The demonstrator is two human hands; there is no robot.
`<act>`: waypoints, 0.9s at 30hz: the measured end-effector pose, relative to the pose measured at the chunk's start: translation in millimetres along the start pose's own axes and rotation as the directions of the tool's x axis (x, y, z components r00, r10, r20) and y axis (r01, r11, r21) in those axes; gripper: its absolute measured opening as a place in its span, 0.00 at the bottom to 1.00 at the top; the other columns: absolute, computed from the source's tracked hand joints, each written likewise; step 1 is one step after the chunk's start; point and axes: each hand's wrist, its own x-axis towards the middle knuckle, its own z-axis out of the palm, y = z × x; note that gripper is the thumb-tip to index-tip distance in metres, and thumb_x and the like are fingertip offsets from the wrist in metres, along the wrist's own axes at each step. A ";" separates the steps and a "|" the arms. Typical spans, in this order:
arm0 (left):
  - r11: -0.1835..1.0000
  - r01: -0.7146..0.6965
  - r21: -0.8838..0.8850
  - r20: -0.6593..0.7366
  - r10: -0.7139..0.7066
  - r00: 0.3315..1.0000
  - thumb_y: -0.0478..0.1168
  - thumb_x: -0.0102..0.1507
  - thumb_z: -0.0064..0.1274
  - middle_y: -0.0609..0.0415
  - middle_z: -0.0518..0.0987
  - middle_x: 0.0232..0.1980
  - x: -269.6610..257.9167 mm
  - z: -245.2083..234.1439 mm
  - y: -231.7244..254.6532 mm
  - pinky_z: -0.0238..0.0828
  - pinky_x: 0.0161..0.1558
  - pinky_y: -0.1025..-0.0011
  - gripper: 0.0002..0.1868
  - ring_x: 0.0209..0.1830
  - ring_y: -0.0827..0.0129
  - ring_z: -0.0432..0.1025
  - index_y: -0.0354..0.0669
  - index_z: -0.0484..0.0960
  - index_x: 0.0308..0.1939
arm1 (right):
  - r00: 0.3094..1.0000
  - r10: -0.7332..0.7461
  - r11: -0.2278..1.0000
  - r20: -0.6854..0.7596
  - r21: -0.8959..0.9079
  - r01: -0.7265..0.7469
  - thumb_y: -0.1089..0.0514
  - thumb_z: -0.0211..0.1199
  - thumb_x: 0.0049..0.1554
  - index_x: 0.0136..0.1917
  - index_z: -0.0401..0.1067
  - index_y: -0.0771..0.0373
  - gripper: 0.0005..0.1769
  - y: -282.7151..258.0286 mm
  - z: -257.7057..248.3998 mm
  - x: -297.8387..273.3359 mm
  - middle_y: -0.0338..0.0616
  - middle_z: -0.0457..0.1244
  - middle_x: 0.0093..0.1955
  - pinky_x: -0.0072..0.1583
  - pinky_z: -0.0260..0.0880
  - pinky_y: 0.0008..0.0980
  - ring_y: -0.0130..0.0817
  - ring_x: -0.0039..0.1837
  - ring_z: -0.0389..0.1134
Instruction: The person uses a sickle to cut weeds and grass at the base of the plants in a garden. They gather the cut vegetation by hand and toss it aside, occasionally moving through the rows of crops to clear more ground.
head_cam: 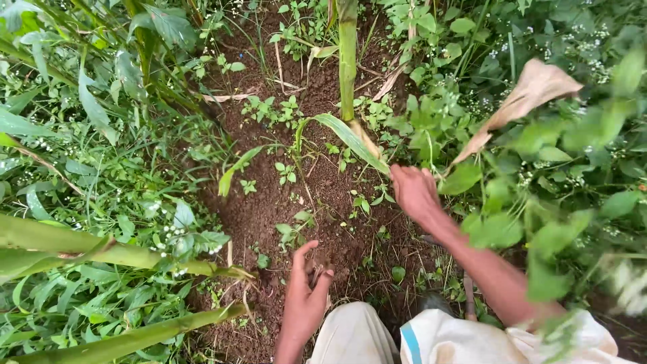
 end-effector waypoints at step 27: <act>0.990 -0.099 -0.097 0.084 0.107 0.991 0.37 0.66 0.45 0.62 0.83 0.42 -1.7 45.7 -41.7 0.69 0.50 0.69 0.26 0.44 0.73 0.75 0.51 0.65 0.70 | 0.787 0.510 0.787 0.347 0.181 -0.589 0.54 0.54 0.63 0.43 0.66 0.52 0.06 79.0 -29.0 -327.0 0.49 0.62 0.35 0.46 0.61 0.31 0.36 0.39 0.60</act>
